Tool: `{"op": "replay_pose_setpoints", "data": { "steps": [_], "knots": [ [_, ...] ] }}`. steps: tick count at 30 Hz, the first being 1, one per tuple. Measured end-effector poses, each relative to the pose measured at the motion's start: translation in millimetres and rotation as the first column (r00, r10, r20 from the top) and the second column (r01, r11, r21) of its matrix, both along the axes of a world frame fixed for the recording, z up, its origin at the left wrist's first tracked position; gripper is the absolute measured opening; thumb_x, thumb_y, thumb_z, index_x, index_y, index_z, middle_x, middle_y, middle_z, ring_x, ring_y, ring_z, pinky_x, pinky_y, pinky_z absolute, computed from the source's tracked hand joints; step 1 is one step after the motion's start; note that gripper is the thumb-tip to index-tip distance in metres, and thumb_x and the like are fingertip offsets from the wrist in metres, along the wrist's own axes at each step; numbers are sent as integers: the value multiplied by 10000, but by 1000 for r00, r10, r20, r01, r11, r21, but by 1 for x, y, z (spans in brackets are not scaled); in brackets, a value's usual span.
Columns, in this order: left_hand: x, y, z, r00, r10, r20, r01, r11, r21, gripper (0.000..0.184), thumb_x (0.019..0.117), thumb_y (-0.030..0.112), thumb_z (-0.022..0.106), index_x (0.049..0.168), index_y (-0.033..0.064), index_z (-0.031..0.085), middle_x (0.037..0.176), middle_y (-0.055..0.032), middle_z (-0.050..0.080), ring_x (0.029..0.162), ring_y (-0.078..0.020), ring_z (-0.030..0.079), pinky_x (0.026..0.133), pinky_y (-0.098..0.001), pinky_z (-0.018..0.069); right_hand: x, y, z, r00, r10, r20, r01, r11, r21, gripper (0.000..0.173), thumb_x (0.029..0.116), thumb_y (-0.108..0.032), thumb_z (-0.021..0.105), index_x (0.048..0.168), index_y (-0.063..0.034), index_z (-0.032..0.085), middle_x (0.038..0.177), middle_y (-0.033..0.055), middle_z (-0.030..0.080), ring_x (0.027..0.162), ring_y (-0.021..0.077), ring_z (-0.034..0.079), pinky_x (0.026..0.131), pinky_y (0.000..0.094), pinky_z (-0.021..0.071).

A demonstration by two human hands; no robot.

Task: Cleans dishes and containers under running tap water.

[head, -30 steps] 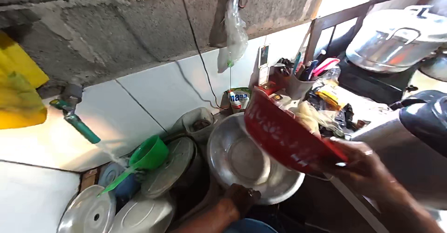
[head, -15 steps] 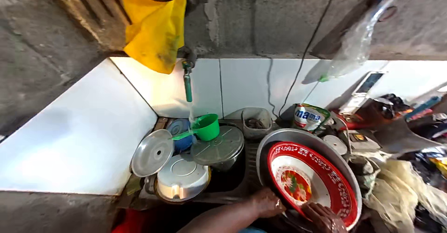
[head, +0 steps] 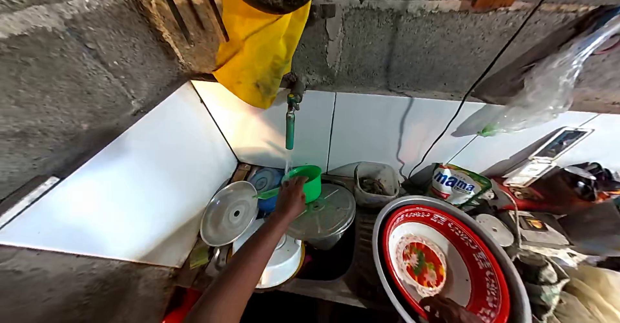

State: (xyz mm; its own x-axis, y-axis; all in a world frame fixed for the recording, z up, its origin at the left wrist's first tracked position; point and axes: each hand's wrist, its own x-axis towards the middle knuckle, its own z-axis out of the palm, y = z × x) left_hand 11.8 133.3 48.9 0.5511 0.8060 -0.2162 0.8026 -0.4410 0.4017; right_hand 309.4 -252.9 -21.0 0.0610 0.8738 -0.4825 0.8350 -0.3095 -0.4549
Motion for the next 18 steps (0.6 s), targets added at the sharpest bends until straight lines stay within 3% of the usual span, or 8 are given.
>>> {"op": "replay_pose_setpoints", "data": {
  "steps": [3, 5, 7, 10, 12, 15, 18],
  "knots": [
    [0, 26, -24, 988, -58, -140, 55, 998, -21, 570, 995, 125, 599, 1537, 88, 425, 1596, -195, 379, 1476, -411, 342, 1190, -601, 267, 10, 16, -1, 998, 54, -35, -60, 983, -173, 488, 920, -269, 752, 1357, -89, 629, 1269, 213, 663, 1152, 412, 650, 972, 637, 499],
    [4, 29, -34, 980, -80, -180, 72, 996, -54, 564, 1014, 168, 593, 1535, 57, 408, 1556, -243, 416, 1480, -436, 322, 1200, -634, 209, 14, 26, 7, 994, 58, -89, -80, 963, -258, 537, 914, -253, 769, 1391, -83, 591, 1307, 218, 638, 1184, 399, 634, 1015, 609, 489],
    [8, 30, -38, 980, -61, -191, 50, 997, -63, 474, 1059, 195, 509, 1503, 41, 442, 1458, -264, 515, 1399, -443, 439, 1188, -621, 244, 21, 27, 2, 985, 63, -160, -101, 964, -246, 562, 896, -239, 797, 1387, -54, 597, 1284, 240, 646, 1156, 410, 645, 1013, 597, 496],
    [5, 37, -35, 977, -99, -189, 86, 993, -76, 410, 1099, 211, 412, 1473, 62, 490, 1404, -263, 561, 1343, -455, 499, 1107, -632, 373, 22, 30, 3, 985, 42, -170, -85, 963, -256, 583, 887, -261, 807, 1380, -34, 597, 1286, 253, 646, 1167, 425, 639, 1028, 611, 480],
    [1, 39, -26, 980, -127, -153, 114, 990, -89, 401, 1096, 210, 418, 1458, 71, 519, 1412, -249, 561, 1347, -444, 501, 1093, -630, 391, 17, 37, 17, 990, -43, -138, 14, 979, -204, 544, 897, -221, 790, 1356, 12, 614, 1280, 283, 649, 1171, 460, 635, 1033, 636, 465],
    [-9, 38, -7, 986, -125, -110, 111, 986, -126, 397, 1092, 219, 438, 1444, 60, 530, 1402, -245, 570, 1326, -435, 523, 1081, -615, 409, 10, 61, 34, 990, -134, -33, 135, 991, 27, 425, 923, -201, 746, 1295, -9, 674, 1262, 253, 674, 1180, 440, 643, 1043, 643, 465],
    [-22, 32, 16, 998, -53, -16, 49, 984, -171, 366, 1080, 208, 475, 1376, 16, 571, 1320, -253, 611, 1270, -410, 568, 1071, -580, 431, -16, 116, 74, 993, -104, -63, 112, 984, 139, 371, 984, -207, 668, 1311, -32, 668, 1279, 200, 677, 1179, 362, 657, 1059, 549, 485]
  ]
}}
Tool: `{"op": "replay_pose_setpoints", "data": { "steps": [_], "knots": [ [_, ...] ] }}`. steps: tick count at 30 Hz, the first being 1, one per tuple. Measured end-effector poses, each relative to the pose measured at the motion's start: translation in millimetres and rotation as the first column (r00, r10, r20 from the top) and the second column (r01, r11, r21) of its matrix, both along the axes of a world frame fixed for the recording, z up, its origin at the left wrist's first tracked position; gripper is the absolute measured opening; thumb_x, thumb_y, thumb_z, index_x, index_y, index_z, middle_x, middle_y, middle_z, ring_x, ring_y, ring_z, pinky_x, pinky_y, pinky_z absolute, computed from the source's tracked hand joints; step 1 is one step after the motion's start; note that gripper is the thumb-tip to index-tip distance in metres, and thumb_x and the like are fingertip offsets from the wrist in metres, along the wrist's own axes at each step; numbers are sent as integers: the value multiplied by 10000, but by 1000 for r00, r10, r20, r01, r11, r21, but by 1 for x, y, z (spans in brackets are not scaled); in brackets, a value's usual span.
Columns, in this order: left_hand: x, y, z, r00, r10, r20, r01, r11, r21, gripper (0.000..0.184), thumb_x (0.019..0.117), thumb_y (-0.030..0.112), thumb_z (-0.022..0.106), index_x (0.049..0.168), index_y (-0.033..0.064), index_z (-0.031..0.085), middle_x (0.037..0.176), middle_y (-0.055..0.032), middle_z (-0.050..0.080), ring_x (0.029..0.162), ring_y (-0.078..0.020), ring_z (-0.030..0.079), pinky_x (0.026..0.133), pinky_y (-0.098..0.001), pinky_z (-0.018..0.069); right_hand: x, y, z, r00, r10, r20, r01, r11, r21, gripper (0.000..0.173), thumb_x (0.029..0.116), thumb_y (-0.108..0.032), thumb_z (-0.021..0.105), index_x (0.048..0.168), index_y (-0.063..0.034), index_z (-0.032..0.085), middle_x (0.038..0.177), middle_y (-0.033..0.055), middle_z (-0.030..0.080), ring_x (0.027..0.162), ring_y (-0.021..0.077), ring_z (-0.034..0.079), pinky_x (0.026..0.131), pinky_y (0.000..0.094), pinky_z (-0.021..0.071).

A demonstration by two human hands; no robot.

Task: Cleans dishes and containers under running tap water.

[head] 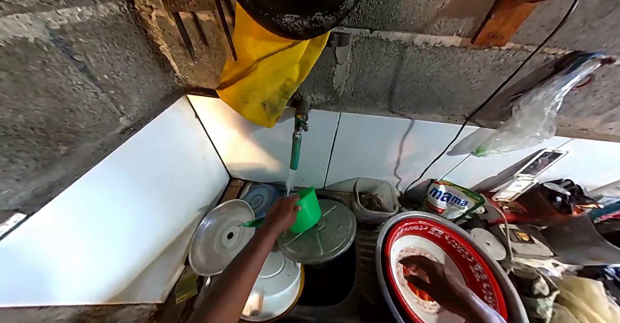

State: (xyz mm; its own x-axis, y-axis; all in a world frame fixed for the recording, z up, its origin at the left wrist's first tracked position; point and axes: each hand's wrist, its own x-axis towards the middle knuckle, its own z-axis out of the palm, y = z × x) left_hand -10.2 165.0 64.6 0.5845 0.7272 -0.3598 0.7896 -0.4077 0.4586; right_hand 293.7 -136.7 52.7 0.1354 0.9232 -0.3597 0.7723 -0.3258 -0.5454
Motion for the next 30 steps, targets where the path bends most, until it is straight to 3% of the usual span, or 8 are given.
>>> {"op": "replay_pose_setpoints", "data": {
  "steps": [6, 11, 15, 19, 22, 24, 26, 30],
  "knots": [
    [-38, -21, 22, 941, 265, 213, -246, 963, -110, 328, 1075, 201, 504, 1273, -36, 615, 1213, -259, 646, 1172, -374, 616, 1041, -531, 451, -86, 122, 41, 977, 203, -62, -177, 939, 295, 357, 1031, -109, 547, 1373, -39, 624, 1375, 202, 612, 1169, 314, 653, 1017, 461, 517],
    [-42, -45, 20, 833, 425, 354, -422, 902, -91, 362, 1110, 202, 406, 1211, -84, 604, 1107, -272, 646, 1066, -371, 630, 971, -522, 468, -174, 208, 23, 966, 256, 42, -245, 847, 471, 477, 1084, -264, 462, 1508, -49, 505, 1567, 185, 465, 1485, 357, 397, 1229, 527, 289],
    [-34, -67, 17, 742, 455, 492, -551, 832, 62, 367, 1101, 150, 398, 1184, -126, 625, 1059, -306, 667, 1047, -421, 654, 966, -546, 475, -202, 256, 44, 994, 105, 27, -109, 980, 168, 536, 1131, -332, 259, 1459, -8, 532, 1488, 213, 538, 1405, 373, 488, 1170, 541, 349],
    [-32, -74, 4, 629, 505, 591, -637, 771, 19, 362, 1096, 148, 413, 1140, -134, 635, 1018, -302, 663, 1004, -415, 650, 932, -548, 479, -203, 280, 62, 995, 99, 6, -99, 995, -20, 554, 1128, -376, 277, 1351, 13, 603, 1394, 247, 592, 1334, 394, 544, 1095, 586, 402],
    [-31, -60, -1, 301, 685, 663, -671, 646, -363, 389, 1114, 156, 357, 1261, -125, 582, 1210, -275, 626, 1159, -313, 599, 1040, -458, 452, -232, 255, 31, 914, 174, 368, -344, 815, 467, 416, 1076, -280, 422, 1380, -117, 655, 1402, 105, 647, 1357, 347, 555, 1160, 611, 346],
    [-22, -54, -5, -41, 752, 658, -584, 516, -626, 357, 1123, 187, 340, 1238, -74, 556, 1040, -162, 622, 934, -174, 628, 858, -347, 537, -237, 244, -6, 904, 50, 424, -384, 529, 757, 346, 1045, -248, 509, 1313, -168, 712, 1392, 49, 662, 1332, 337, 585, 1114, 643, 394],
    [-12, -55, 0, -261, 779, 570, -461, 418, -783, 351, 1128, 230, 327, 1295, -22, 505, 1007, -133, 598, 852, -159, 627, 762, -339, 554, -234, 236, -23, 949, -50, 312, -257, 451, 855, 376, 1050, -300, 492, 1350, -187, 689, 1449, 75, 617, 1361, 357, 555, 1113, 668, 373],
    [4, -67, 2, -356, 828, 433, -374, 299, -878, 414, 1134, 283, 290, 1429, 28, 431, 1275, -192, 558, 1103, -252, 591, 915, -440, 516, -224, 236, -31, 956, -128, -265, 294, 432, 853, 611, 996, -371, 502, 1422, 65, 548, 1534, 333, 418, 1431, 494, 403, 1182, 620, 306]
  ]
}}
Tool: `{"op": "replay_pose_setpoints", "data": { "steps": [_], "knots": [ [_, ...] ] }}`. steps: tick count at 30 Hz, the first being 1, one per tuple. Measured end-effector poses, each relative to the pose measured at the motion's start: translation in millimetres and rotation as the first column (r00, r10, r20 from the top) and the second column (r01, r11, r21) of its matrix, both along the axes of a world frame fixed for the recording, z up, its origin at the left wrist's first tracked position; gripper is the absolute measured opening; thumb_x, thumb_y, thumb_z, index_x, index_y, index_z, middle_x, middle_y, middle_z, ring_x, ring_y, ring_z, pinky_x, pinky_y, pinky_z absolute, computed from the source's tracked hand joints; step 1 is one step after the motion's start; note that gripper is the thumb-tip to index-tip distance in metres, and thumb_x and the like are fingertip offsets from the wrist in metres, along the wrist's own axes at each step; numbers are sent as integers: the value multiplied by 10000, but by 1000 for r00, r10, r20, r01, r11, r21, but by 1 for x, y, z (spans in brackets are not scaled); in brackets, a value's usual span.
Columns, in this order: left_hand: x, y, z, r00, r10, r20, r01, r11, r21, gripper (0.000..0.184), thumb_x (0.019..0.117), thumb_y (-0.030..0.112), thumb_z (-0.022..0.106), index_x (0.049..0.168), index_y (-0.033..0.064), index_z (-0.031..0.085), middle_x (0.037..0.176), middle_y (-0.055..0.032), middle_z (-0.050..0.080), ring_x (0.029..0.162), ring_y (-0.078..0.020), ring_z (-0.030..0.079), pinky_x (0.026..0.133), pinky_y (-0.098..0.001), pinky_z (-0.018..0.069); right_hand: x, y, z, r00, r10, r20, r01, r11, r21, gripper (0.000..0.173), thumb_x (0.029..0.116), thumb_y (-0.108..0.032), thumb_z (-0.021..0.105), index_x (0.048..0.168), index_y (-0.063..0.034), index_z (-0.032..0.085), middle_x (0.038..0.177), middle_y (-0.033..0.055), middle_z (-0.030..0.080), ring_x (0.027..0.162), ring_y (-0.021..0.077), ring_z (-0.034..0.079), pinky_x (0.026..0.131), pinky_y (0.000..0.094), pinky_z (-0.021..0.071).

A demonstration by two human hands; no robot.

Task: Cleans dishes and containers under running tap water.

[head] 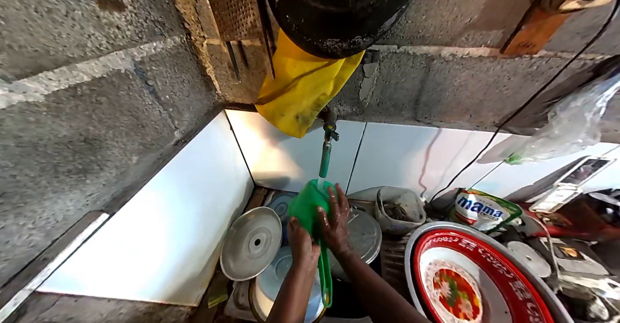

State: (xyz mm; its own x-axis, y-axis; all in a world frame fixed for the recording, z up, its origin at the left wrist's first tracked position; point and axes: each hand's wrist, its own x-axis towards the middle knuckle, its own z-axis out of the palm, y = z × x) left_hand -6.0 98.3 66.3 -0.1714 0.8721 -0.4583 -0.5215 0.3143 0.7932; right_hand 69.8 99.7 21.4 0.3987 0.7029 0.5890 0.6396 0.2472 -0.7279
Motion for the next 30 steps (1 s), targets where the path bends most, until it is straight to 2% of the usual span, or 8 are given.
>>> {"op": "replay_pose_setpoints", "data": {
  "steps": [4, 7, 9, 12, 14, 18, 22, 30],
  "knots": [
    [0, 2, -6, 995, -40, -89, 41, 999, 5, 472, 1137, 318, 263, 1489, 24, 373, 1388, -224, 500, 1207, -279, 555, 991, -458, 488, 13, 11, 14, 753, 82, -653, -158, 986, -59, 505, 1087, -229, 364, 1479, 72, 466, 1562, 270, 412, 1454, 300, 418, 1196, 418, 350],
    [-14, 5, -9, 973, -82, -214, 91, 995, 35, 496, 1136, 326, 267, 1499, 7, 375, 1408, -244, 492, 1234, -285, 552, 1020, -454, 478, 40, 27, 30, 475, 17, -880, -431, 876, -216, 460, 1110, -303, 403, 1451, -15, 515, 1346, 166, 620, 1179, 206, 622, 995, 399, 512],
    [-24, 5, -12, 941, -120, -318, 150, 986, 69, 491, 1135, 314, 273, 1470, -17, 412, 1379, -249, 520, 1221, -273, 563, 1025, -439, 475, 52, 37, 46, 501, -43, -864, -564, 741, -364, 461, 1102, -384, 420, 1314, -12, 590, 1143, 147, 673, 992, 205, 662, 874, 405, 546],
    [-36, 9, -12, 896, -166, -413, 233, 965, 117, 480, 1132, 307, 305, 1416, -35, 484, 1301, -230, 575, 1152, -234, 595, 994, -404, 495, 66, 50, 65, 630, 87, -772, -666, 572, -479, 565, 1116, -467, 300, 1359, -43, 583, 1180, 150, 664, 1006, 204, 658, 894, 406, 537],
    [-43, 15, -8, 888, -179, -423, 254, 959, 126, 472, 1129, 316, 321, 1362, -37, 531, 1215, -206, 606, 1076, -207, 614, 939, -380, 517, 74, 55, 62, 592, 167, -789, -736, 511, -444, 579, 1114, -486, 263, 1431, -92, 545, 1239, 134, 659, 1065, 198, 662, 926, 407, 543],
    [-52, 28, 0, 939, -203, -278, 246, 961, 129, 465, 1126, 326, 320, 1368, -10, 532, 1237, -176, 620, 1102, -197, 619, 946, -373, 521, 78, 43, 41, 443, 168, -881, -806, 505, -309, 591, 1106, -503, 280, 1437, -66, 502, 1267, 127, 647, 1125, 198, 646, 960, 402, 538],
    [-51, 42, 2, 964, -196, -178, 231, 951, 207, 371, 1121, 241, 352, 1269, -21, 569, 1049, -109, 664, 930, -126, 653, 814, -303, 560, 75, 35, 50, 214, 142, -967, -843, 527, -109, 626, 1092, -553, 253, 1342, -63, 552, 1126, 128, 703, 1012, 229, 703, 875, 411, 593],
    [-70, 40, 15, 916, -369, -154, 371, 928, -17, 459, 1118, 387, 313, 1466, 132, 471, 1341, -155, 577, 1174, -305, 584, 898, -527, 507, 72, 29, 115, 388, 197, -900, -775, 599, -203, 289, 1108, -238, 440, 1198, -13, 598, 915, 62, 701, 814, 139, 701, 763, 323, 600]
  ]
}}
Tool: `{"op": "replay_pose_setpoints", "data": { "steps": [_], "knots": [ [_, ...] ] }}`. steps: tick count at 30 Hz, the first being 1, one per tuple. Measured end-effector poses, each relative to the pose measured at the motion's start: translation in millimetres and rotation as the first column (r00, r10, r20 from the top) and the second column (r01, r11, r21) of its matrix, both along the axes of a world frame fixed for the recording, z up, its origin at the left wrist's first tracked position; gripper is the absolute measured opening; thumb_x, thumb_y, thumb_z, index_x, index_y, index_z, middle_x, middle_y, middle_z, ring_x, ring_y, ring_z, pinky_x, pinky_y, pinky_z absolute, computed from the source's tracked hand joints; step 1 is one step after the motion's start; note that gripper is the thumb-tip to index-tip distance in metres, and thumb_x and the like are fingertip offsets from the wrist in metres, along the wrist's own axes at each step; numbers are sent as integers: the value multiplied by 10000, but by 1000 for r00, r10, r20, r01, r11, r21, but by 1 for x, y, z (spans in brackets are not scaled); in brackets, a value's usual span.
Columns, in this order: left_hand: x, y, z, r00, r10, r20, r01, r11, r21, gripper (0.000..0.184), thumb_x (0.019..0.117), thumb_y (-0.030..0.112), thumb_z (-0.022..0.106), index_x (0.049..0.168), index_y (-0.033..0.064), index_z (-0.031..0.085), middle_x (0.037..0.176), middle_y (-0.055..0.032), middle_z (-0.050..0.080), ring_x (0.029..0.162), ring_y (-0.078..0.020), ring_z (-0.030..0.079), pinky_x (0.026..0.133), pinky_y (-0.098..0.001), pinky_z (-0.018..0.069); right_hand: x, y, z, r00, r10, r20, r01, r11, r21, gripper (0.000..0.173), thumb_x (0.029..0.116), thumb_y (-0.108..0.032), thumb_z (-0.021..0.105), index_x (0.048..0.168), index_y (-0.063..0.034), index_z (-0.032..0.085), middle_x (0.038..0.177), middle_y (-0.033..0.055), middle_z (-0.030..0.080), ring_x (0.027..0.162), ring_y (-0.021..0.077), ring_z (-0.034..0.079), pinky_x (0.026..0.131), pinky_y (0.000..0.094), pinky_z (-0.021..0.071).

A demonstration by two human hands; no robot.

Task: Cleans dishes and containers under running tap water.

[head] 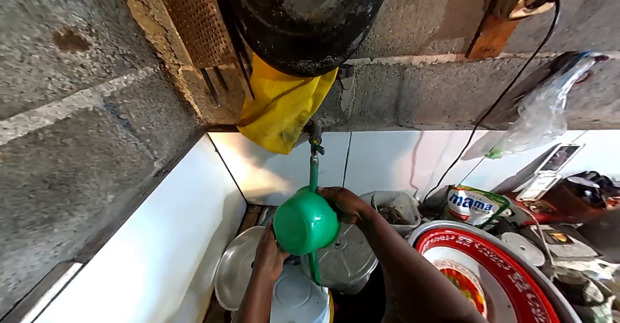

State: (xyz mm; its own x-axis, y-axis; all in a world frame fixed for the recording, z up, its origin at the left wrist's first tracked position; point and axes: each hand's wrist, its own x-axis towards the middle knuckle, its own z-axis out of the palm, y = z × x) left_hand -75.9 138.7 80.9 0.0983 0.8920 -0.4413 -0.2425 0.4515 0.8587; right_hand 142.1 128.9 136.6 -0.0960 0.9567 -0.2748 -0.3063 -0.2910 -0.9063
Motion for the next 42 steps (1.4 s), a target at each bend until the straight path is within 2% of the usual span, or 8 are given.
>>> {"op": "replay_pose_setpoints", "data": {
  "steps": [9, 15, 19, 24, 27, 35, 39, 42],
  "knots": [
    [-28, 1, 13, 999, -54, -5, 53, 998, -34, 548, 1102, 508, 227, 1554, 233, 372, 1559, -141, 414, 1294, -377, 530, 923, -555, 510, -39, -20, -2, 956, -39, -291, 38, 999, -8, 303, 1048, -32, 492, 1350, -28, 466, 1067, 105, 689, 937, 189, 709, 845, 365, 606],
    [-19, 7, 0, 975, -223, -15, 217, 962, -165, 405, 1131, 347, 242, 1275, 72, 502, 920, -131, 660, 717, -214, 662, 610, -331, 559, -73, -7, 14, 994, -35, 108, 29, 998, 54, 408, 1052, -160, 574, 1392, 36, 460, 1152, 142, 644, 983, 155, 668, 887, 330, 569],
    [-8, 2, -25, 970, -115, 214, 162, 963, -216, 372, 1127, 286, 273, 1252, 29, 512, 997, -151, 671, 836, -238, 692, 710, -368, 597, -83, -2, 4, 906, 204, 370, -245, 967, 68, 792, 988, -124, 662, 1597, 23, 177, 1415, 259, 533, 1247, 265, 593, 1078, 410, 476],
    [4, -24, -42, 995, -37, 91, 37, 999, 7, 621, 1085, 561, 168, 1563, 185, 297, 1413, -175, 524, 1125, -319, 614, 829, -510, 540, -73, -7, -20, 504, 344, 792, -477, 875, -77, 445, 1023, -115, 595, 1411, 79, 496, 1265, 310, 623, 1195, 421, 616, 1047, 570, 459],
    [10, -32, -60, 989, -146, -32, 149, 952, 267, 906, 972, 601, 488, 1644, 243, -3, 1652, -145, 243, 1398, -285, 447, 1039, -516, 488, -85, -13, -32, 331, 393, 858, -475, 855, -209, 397, 1008, -130, 597, 1348, 69, 548, 1248, 313, 629, 1193, 470, 610, 1011, 641, 468],
    [-10, 2, -33, 969, -106, -224, 139, 981, 134, 507, 1064, 315, 471, 1546, 172, 401, 1438, -215, 513, 1188, -367, 593, 831, -551, 556, -49, -35, -91, -26, 157, 987, -683, 719, -132, 366, 1034, -52, 497, 1383, -20, 598, 1345, 220, 637, 1306, 386, 571, 1186, 557, 331],
    [-1, -3, -17, 989, -96, -114, 119, 970, 213, 778, 1027, 246, 552, 1643, 225, 77, 1614, -196, 297, 1312, -350, 517, 914, -539, 533, -28, -24, -84, -35, -137, 990, -686, 724, 76, 336, 1019, -1, 496, 1303, -17, 674, 1333, 212, 663, 1361, 399, 541, 1222, 555, 286],
    [29, -30, -51, 999, -7, -40, 22, 911, 412, 1027, 928, 308, 635, 1630, 194, -106, 1665, -180, 158, 1418, -251, 410, 1071, -444, 466, -67, -32, -45, 134, 191, 972, -506, 857, -98, 339, 1060, -156, 495, 1315, 30, 620, 1234, 284, 662, 1208, 453, 614, 1043, 613, 450]
  ]
}}
